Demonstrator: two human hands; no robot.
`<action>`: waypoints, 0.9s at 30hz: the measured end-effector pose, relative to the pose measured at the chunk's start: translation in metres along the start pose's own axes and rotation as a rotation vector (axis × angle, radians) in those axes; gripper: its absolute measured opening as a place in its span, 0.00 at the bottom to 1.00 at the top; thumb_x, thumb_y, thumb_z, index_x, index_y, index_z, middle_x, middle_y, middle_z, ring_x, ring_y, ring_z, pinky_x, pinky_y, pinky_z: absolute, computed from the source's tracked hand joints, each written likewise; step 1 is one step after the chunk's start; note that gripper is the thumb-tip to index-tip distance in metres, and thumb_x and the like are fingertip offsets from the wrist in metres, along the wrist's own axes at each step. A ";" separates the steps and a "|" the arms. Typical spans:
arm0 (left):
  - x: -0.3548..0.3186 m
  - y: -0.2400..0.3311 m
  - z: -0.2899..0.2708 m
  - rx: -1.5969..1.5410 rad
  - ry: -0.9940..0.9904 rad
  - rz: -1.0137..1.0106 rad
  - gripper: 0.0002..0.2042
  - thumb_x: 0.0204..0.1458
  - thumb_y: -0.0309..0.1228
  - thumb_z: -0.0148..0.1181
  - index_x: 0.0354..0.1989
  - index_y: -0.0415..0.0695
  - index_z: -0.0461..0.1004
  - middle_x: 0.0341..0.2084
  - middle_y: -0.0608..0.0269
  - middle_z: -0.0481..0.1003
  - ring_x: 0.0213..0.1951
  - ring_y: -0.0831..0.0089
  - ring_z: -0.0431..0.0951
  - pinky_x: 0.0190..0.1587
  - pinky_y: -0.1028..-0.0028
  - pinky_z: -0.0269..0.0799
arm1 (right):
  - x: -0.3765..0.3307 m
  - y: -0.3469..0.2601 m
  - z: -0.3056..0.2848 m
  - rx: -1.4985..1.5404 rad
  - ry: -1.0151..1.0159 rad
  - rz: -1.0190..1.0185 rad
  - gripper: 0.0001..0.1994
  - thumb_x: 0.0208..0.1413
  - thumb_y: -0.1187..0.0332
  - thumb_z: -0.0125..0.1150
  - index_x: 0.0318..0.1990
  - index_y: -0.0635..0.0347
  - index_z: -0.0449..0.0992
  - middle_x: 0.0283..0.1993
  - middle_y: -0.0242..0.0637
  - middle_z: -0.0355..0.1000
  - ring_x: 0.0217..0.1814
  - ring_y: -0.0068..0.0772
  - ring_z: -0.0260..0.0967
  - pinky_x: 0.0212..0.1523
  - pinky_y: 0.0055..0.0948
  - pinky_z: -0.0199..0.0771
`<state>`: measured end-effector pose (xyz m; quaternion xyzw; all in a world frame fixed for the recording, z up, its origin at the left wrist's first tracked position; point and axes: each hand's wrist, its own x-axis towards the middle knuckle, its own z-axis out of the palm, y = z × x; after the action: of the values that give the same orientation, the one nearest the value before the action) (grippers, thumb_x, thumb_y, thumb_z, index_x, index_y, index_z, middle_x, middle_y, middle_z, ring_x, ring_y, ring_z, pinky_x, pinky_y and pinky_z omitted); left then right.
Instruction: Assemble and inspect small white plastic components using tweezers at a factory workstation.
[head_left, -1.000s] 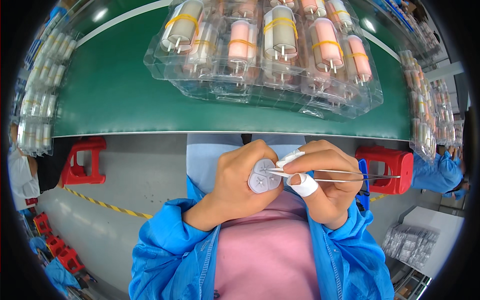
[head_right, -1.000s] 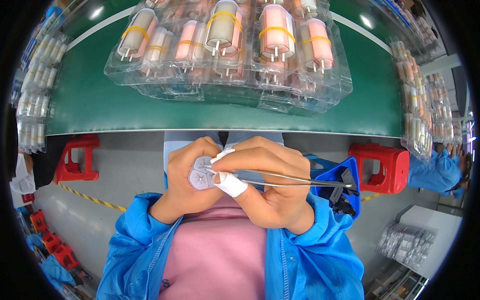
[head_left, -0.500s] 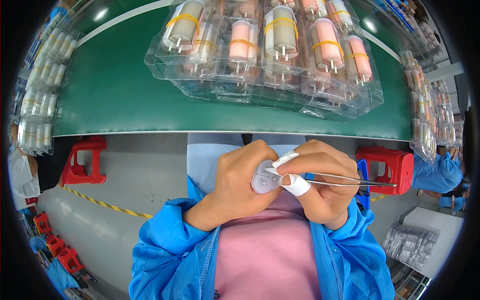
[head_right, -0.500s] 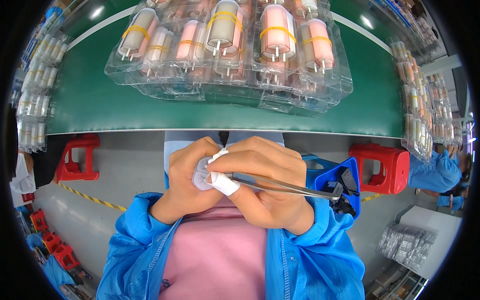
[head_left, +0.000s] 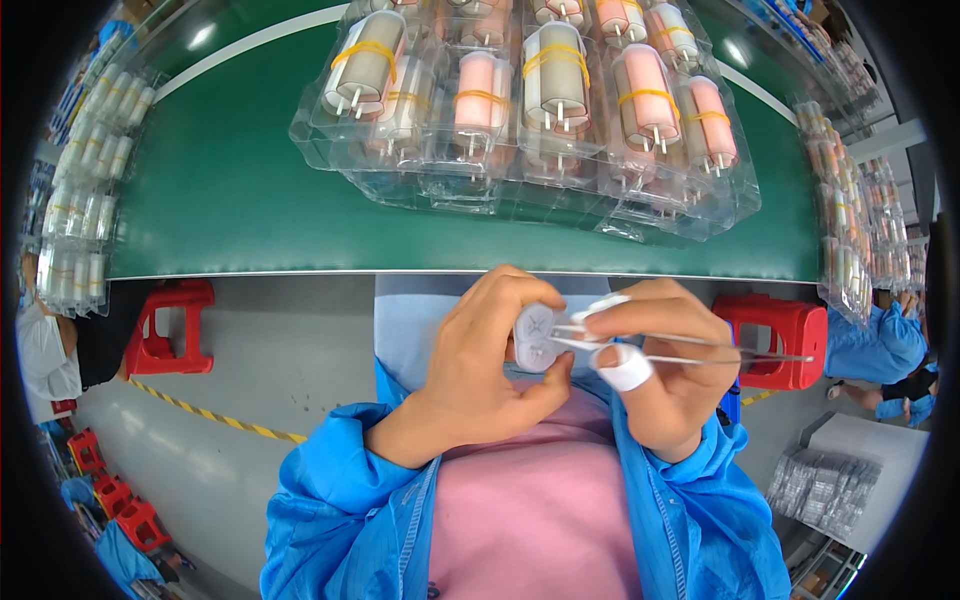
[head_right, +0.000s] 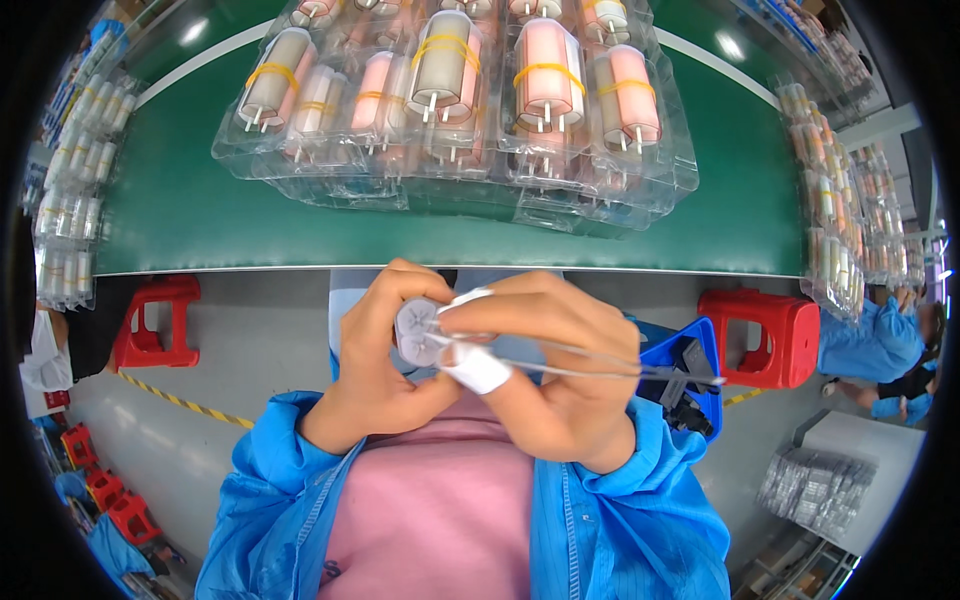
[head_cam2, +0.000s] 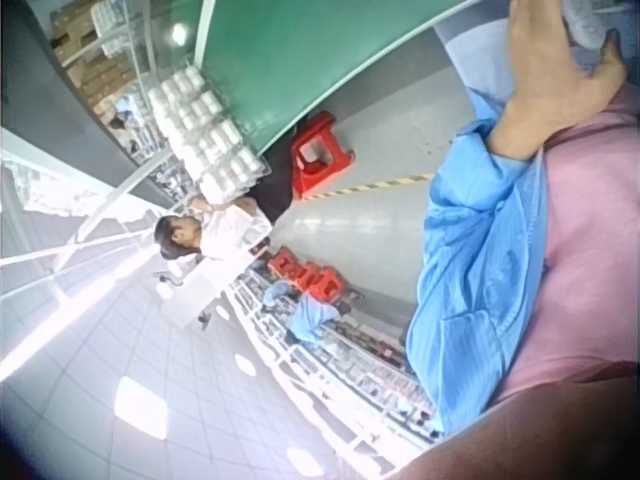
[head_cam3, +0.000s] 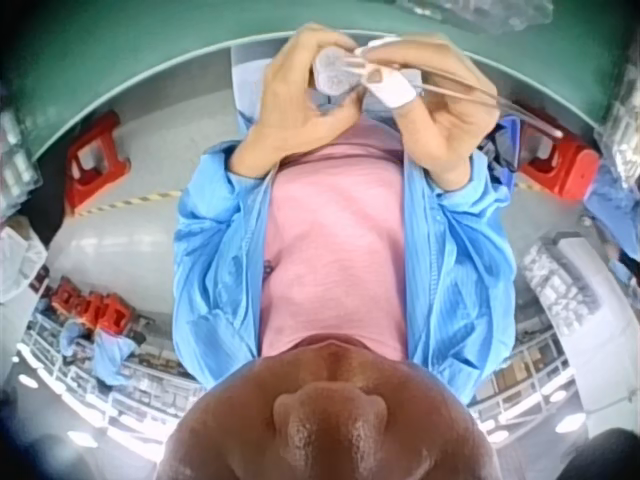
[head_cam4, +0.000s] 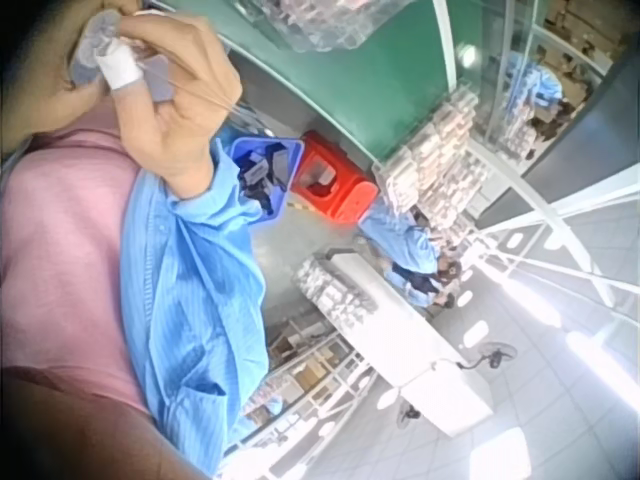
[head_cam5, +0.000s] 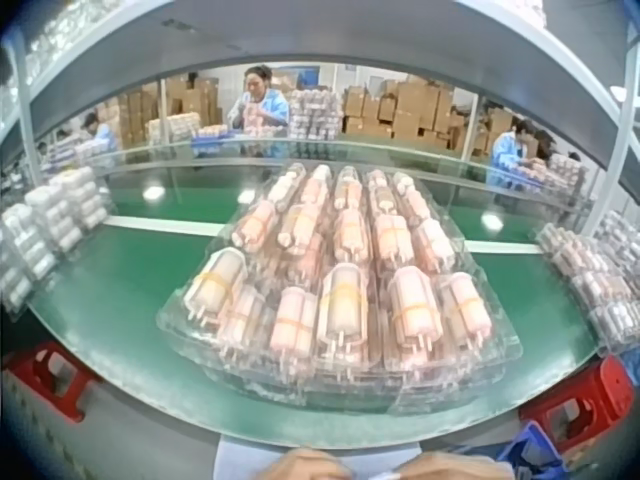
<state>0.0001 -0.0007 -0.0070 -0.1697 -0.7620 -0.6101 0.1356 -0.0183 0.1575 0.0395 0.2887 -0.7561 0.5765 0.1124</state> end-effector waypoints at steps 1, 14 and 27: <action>0.000 0.000 0.000 -0.013 -0.002 -0.003 0.17 0.36 0.21 0.64 0.38 0.40 0.68 0.28 0.58 0.71 0.29 0.64 0.73 0.25 0.72 0.68 | -0.003 0.000 -0.001 0.057 0.068 0.048 0.09 0.42 0.78 0.66 0.34 0.66 0.78 0.30 0.43 0.75 0.29 0.33 0.73 0.30 0.26 0.72; -0.013 -0.007 0.010 -0.336 0.018 -0.182 0.22 0.35 0.21 0.70 0.37 0.40 0.64 0.27 0.60 0.75 0.26 0.69 0.77 0.24 0.75 0.70 | -0.008 0.001 0.000 0.136 -0.028 0.056 0.09 0.43 0.77 0.65 0.35 0.67 0.79 0.32 0.45 0.76 0.31 0.34 0.76 0.32 0.25 0.75; -0.005 0.001 0.003 -0.097 -0.012 -0.087 0.14 0.35 0.19 0.68 0.30 0.41 0.70 0.23 0.59 0.73 0.23 0.69 0.75 0.25 0.74 0.69 | -0.017 0.002 0.004 0.311 0.184 0.091 0.09 0.45 0.77 0.66 0.35 0.70 0.77 0.35 0.45 0.75 0.36 0.33 0.72 0.37 0.26 0.72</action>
<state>0.0051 0.0018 -0.0085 -0.1465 -0.7389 -0.6506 0.0959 -0.0047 0.1598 0.0282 0.2142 -0.6566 0.7149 0.1091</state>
